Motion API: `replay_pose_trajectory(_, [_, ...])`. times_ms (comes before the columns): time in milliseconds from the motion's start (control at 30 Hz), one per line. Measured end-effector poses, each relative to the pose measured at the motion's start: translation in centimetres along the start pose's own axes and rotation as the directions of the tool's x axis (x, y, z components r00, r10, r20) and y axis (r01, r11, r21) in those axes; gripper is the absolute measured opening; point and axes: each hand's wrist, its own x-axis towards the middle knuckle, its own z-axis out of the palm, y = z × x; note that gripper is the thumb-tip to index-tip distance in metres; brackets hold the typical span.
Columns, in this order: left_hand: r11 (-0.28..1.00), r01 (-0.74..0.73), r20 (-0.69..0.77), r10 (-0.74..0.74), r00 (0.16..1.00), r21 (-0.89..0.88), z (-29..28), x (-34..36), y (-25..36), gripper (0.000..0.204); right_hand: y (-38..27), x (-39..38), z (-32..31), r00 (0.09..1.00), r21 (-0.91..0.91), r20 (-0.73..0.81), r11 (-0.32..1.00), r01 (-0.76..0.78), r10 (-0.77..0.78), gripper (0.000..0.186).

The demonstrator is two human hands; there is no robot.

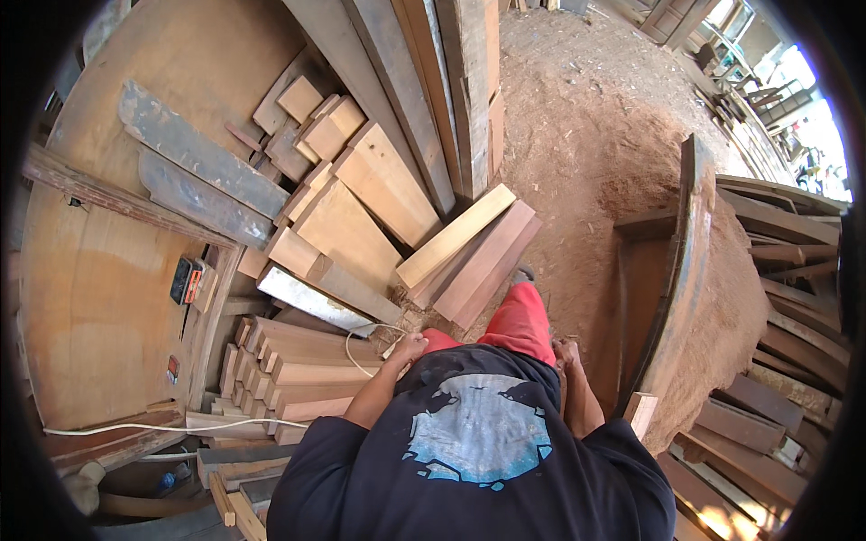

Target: The person measures and marks wooden planks using a tape measure, a try square, and a pencil. They then smooth the wood with a sanding block and stack the finished pieces on the floor.

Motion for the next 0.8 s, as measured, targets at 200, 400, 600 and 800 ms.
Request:
replay_pose_trajectory(200, [0.992, 0.123, 0.081, -0.124, 0.989, 0.014, 1.3, -0.5, -0.4, 0.05, -5.2, 3.2, -0.9, 0.992, -0.016, 0.121, 0.999, 0.042, -0.04, 0.045])
replay_pose_trajectory(400, [0.967, 0.218, -0.046, -0.226, 0.973, -0.136, -0.3, -0.7, 1.5, 0.026, -6.5, 7.6, -0.4, 0.934, -0.026, 0.335, 0.99, 0.141, -0.125, 0.04])
replay_pose_trajectory(600, [0.892, 0.133, -0.013, -0.154, 0.988, -0.432, 0.0, 3.2, 6.0, 0.021, -3.0, 11.7, 1.1, 0.796, -0.226, 0.472, 0.821, 0.524, -0.378, 0.032])
replay_pose_trajectory(800, [0.98, 0.053, -0.198, -0.091, 0.976, -0.19, 1.7, 10.7, 13.7, 0.053, -4.3, 8.8, -1.6, 0.878, -0.446, 0.473, 0.878, 0.17, 0.071, 0.054])
